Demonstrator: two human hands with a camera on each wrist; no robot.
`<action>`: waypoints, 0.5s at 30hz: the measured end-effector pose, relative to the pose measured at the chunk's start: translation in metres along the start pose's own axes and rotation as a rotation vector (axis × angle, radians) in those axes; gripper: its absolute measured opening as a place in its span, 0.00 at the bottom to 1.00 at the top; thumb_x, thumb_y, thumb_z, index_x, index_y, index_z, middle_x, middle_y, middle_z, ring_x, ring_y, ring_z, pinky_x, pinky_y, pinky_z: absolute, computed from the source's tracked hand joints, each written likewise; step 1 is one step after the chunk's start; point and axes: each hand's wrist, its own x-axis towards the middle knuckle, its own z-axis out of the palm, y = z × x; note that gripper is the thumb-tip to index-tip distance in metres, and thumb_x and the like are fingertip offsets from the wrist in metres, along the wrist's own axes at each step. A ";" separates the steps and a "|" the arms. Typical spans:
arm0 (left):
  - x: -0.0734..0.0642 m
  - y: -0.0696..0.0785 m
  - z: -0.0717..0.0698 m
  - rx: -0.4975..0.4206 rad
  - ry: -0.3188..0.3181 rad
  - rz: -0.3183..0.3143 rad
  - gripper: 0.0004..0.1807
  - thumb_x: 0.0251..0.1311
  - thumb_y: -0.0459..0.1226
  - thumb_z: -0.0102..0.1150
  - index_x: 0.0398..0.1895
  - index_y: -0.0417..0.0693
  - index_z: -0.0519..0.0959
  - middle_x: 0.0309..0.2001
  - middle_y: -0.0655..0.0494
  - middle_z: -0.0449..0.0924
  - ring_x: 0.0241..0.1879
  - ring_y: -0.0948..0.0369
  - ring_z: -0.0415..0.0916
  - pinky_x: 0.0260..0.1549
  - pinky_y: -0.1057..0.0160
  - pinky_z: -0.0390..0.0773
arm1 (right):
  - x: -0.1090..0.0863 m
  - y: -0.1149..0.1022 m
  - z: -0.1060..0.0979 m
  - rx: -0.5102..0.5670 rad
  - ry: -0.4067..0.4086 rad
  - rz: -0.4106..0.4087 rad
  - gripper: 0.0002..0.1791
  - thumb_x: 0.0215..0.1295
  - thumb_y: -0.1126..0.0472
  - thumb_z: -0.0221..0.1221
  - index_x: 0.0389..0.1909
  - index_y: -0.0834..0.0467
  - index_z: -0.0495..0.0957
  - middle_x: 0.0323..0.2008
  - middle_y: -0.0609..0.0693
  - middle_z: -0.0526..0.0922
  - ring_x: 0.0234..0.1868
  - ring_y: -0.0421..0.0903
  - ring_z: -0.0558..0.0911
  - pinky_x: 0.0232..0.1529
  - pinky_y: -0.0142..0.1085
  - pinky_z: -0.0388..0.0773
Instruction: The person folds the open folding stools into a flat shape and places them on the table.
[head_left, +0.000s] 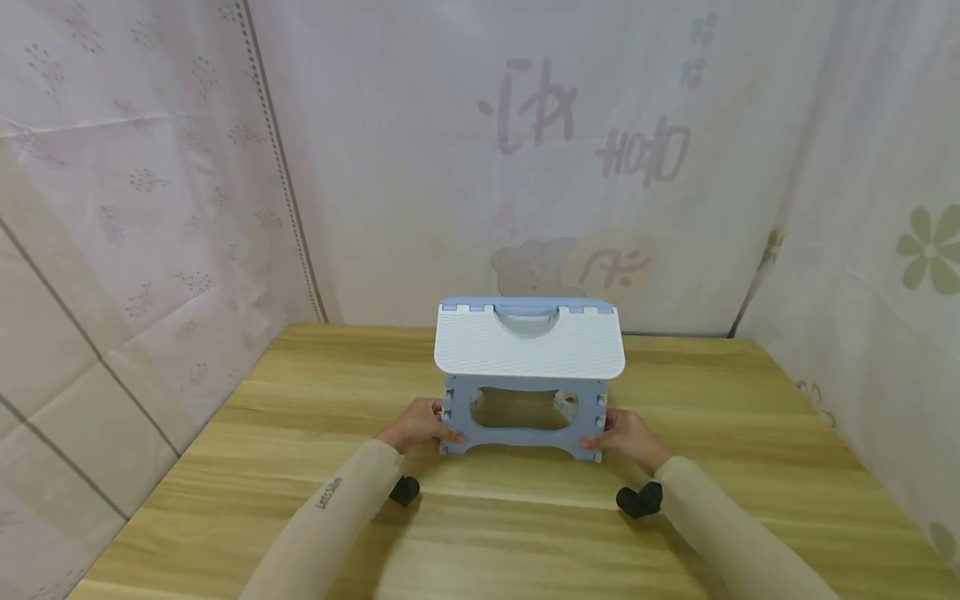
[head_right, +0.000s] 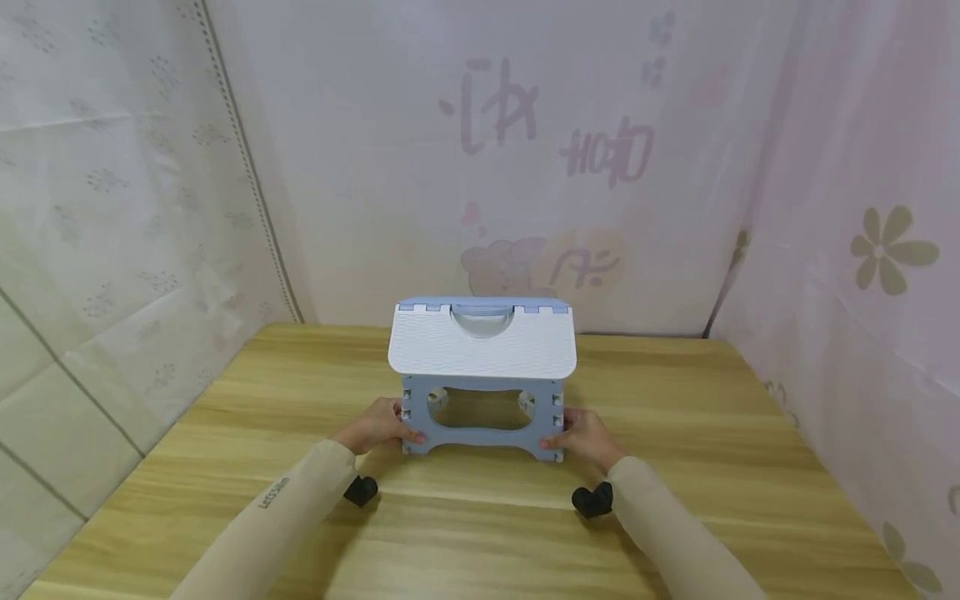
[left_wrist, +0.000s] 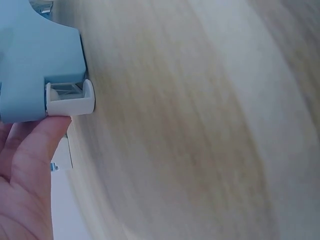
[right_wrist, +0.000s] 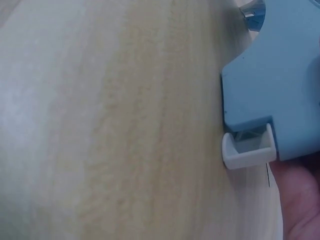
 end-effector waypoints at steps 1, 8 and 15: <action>0.000 0.000 -0.001 -0.003 0.002 0.000 0.24 0.42 0.20 0.70 0.48 0.30 0.78 0.42 0.43 0.83 0.41 0.52 0.81 0.40 0.54 0.81 | 0.000 -0.001 0.000 0.004 -0.003 -0.008 0.29 0.52 0.66 0.70 0.51 0.78 0.73 0.46 0.68 0.81 0.47 0.59 0.82 0.49 0.48 0.77; 0.001 -0.002 -0.002 -0.003 -0.008 -0.002 0.24 0.43 0.21 0.71 0.48 0.31 0.79 0.43 0.43 0.83 0.42 0.52 0.81 0.41 0.54 0.81 | 0.003 0.001 0.000 -0.003 0.011 -0.006 0.28 0.51 0.65 0.71 0.49 0.77 0.74 0.44 0.66 0.82 0.45 0.56 0.82 0.46 0.42 0.78; 0.000 0.001 -0.001 -0.014 -0.015 -0.002 0.23 0.44 0.21 0.70 0.48 0.30 0.78 0.43 0.43 0.83 0.42 0.52 0.82 0.41 0.55 0.81 | 0.002 0.001 -0.001 0.050 -0.011 0.005 0.29 0.51 0.65 0.71 0.51 0.76 0.74 0.45 0.65 0.82 0.46 0.56 0.82 0.48 0.43 0.78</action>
